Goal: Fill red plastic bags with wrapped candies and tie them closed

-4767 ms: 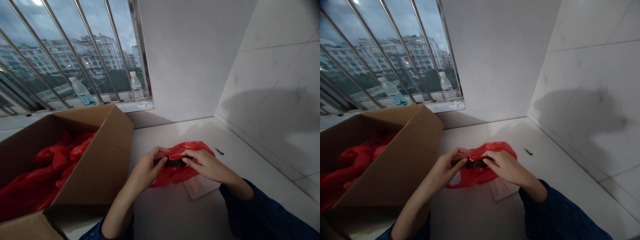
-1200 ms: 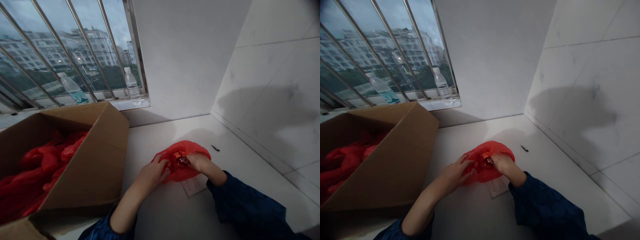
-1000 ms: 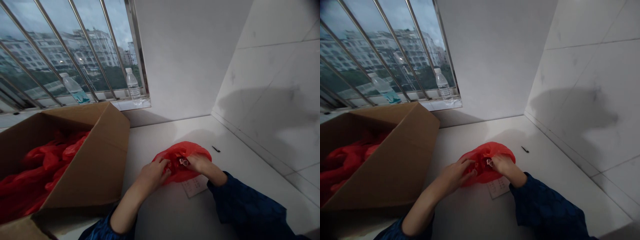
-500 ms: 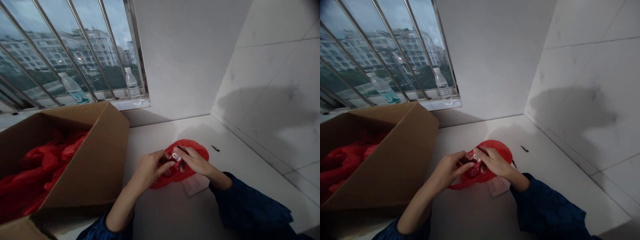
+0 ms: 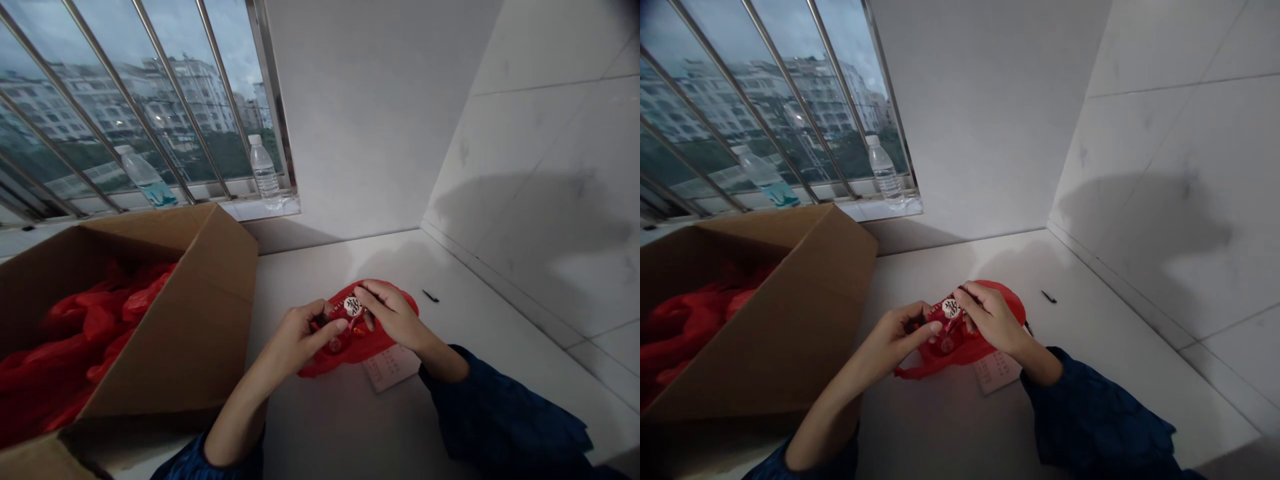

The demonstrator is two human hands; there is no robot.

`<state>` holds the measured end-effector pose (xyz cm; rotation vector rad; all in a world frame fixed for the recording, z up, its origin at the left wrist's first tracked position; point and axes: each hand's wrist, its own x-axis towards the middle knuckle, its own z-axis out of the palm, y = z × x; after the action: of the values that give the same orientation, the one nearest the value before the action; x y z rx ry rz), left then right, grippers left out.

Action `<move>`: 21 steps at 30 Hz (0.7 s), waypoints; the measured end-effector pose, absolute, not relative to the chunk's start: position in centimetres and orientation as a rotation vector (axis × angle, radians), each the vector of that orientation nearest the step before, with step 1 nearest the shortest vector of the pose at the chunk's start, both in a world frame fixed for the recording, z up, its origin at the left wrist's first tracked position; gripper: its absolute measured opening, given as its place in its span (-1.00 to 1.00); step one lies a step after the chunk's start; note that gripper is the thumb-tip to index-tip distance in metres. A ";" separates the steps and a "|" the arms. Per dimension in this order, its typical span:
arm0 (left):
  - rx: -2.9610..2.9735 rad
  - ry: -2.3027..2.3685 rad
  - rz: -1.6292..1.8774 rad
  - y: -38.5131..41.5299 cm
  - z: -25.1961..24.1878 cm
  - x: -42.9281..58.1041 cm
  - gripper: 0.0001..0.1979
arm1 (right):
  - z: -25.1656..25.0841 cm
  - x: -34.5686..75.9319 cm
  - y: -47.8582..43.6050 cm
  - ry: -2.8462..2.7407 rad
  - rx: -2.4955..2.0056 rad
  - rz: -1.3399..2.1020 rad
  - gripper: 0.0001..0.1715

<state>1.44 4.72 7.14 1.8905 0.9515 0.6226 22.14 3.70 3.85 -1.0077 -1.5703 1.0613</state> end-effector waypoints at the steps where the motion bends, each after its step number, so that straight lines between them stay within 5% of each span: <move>1: 1.863 0.917 0.599 4.7 7.2 1.5 -0.68 | 3.9 22.2 3.6 -1.568 -1.011 1.052 -0.58; 21: 1.814 0.826 0.610 4.1 8.3 0.9 -0.71 | 5.3 22.8 2.8 -1.571 -0.987 1.173 -0.60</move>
<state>0.93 4.15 8.29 1.8140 0.8265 0.6097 22.80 2.77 5.35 -0.9869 -1.5714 1.1734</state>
